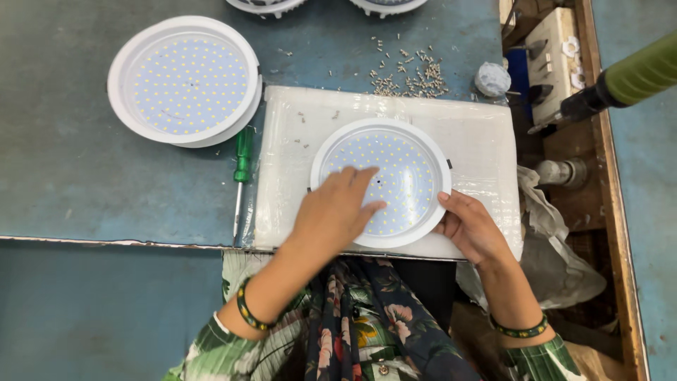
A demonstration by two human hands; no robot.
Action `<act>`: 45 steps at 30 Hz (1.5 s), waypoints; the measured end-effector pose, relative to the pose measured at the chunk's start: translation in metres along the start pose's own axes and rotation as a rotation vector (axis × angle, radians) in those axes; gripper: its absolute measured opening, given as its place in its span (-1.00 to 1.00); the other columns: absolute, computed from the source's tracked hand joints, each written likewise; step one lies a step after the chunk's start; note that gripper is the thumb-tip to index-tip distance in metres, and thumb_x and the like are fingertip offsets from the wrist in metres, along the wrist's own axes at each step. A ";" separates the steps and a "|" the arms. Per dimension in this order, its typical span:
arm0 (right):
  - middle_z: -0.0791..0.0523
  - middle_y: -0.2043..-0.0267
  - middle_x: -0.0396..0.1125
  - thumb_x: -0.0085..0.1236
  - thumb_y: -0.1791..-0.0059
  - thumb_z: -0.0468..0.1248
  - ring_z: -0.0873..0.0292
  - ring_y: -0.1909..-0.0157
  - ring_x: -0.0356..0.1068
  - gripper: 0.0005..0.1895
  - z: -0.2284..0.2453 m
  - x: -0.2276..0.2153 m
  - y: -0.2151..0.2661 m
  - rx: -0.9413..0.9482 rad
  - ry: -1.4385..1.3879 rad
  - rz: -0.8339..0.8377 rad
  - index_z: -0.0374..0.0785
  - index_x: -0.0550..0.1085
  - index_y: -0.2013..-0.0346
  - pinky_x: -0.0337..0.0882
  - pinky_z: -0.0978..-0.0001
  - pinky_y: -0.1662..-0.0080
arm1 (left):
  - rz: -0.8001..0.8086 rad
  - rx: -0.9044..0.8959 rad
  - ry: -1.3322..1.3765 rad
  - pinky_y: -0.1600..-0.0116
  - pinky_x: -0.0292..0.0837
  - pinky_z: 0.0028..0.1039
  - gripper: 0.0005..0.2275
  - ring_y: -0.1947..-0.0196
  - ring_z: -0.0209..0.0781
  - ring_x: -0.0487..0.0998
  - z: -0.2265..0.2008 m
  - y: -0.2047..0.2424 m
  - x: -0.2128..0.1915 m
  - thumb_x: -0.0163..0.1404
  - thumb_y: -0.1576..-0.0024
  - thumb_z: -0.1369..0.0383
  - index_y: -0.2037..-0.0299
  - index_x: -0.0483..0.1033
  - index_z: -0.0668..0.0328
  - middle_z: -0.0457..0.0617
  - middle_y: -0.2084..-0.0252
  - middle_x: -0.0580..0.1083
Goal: The person uses a green cordless screwdriver to fasten screws into multiple white circular LED panels on a workbench. They repeatedly pick up screws, align them with pre-drilled holes, and drive them in, then stack completed panels to the side.
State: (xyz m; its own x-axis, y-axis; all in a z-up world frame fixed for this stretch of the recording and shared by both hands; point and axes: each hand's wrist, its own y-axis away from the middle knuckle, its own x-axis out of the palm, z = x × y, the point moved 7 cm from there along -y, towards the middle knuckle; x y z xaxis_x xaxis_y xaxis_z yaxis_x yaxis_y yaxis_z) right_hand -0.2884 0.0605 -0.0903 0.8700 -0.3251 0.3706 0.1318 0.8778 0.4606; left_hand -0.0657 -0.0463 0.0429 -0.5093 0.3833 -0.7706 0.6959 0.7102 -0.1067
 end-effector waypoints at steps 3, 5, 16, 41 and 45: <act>-0.12 -0.03 0.44 -0.09 -0.13 -0.17 0.03 -0.01 0.50 -0.54 0.005 0.012 0.009 -0.011 -0.108 -0.038 -0.57 0.33 -0.13 0.52 0.10 -0.08 | -0.080 0.151 0.077 -0.05 0.42 -0.18 -0.63 0.01 0.11 0.49 0.009 -0.016 -0.006 0.14 -0.16 0.29 -0.16 0.47 0.16 0.05 -0.02 0.48; -0.14 -0.06 0.41 -0.09 -0.14 -0.16 -0.01 -0.07 0.47 -0.53 0.009 0.023 0.015 -0.047 -0.221 -0.080 -0.57 0.33 -0.13 0.50 0.05 -0.14 | -0.123 0.205 0.089 -0.12 0.40 -0.18 -0.66 -0.03 0.08 0.48 0.011 -0.019 -0.006 0.13 -0.16 0.31 -0.14 0.49 0.15 0.02 -0.05 0.49; -0.08 -0.13 0.36 -0.02 -0.13 -0.21 0.04 -0.18 0.39 -0.59 0.006 0.035 0.017 -0.029 -0.391 -0.169 -0.54 0.34 -0.11 0.39 0.09 -0.26 | 0.130 0.319 0.068 -0.40 0.20 -0.13 -0.46 -0.40 0.25 0.22 0.021 -0.017 0.016 0.12 -0.03 0.40 -0.30 0.42 -0.08 0.18 -0.44 0.19; -0.16 -0.23 0.31 -0.04 -0.09 -0.29 0.02 -0.22 0.38 -0.41 -0.005 0.037 0.012 0.029 -0.397 -0.001 -0.58 0.14 -0.35 0.38 0.11 -0.28 | 0.263 0.273 -0.316 -0.29 -0.08 0.26 -0.29 -0.41 0.34 0.04 0.024 -0.061 0.044 0.05 0.09 -0.30 -0.33 0.27 -0.58 0.00 -0.49 0.07; -0.16 -0.22 0.32 -0.03 -0.09 -0.30 0.00 -0.22 0.38 -0.41 -0.007 0.035 0.013 0.015 -0.397 -0.008 -0.61 0.14 -0.33 0.38 0.09 -0.27 | 0.181 0.124 -0.292 -0.29 -0.08 0.23 -0.30 -0.42 0.30 0.07 0.015 -0.055 0.038 0.12 0.13 -0.24 -0.30 0.33 -0.55 -0.01 -0.49 0.11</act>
State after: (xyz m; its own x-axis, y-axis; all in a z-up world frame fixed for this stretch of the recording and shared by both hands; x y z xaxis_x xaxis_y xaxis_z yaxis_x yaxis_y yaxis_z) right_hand -0.2526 0.0629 -0.0774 0.6176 -0.4450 0.6485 0.1282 0.8704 0.4753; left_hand -0.1153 -0.0795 0.0104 -0.2183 0.2985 -0.9291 0.8270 0.5620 -0.0138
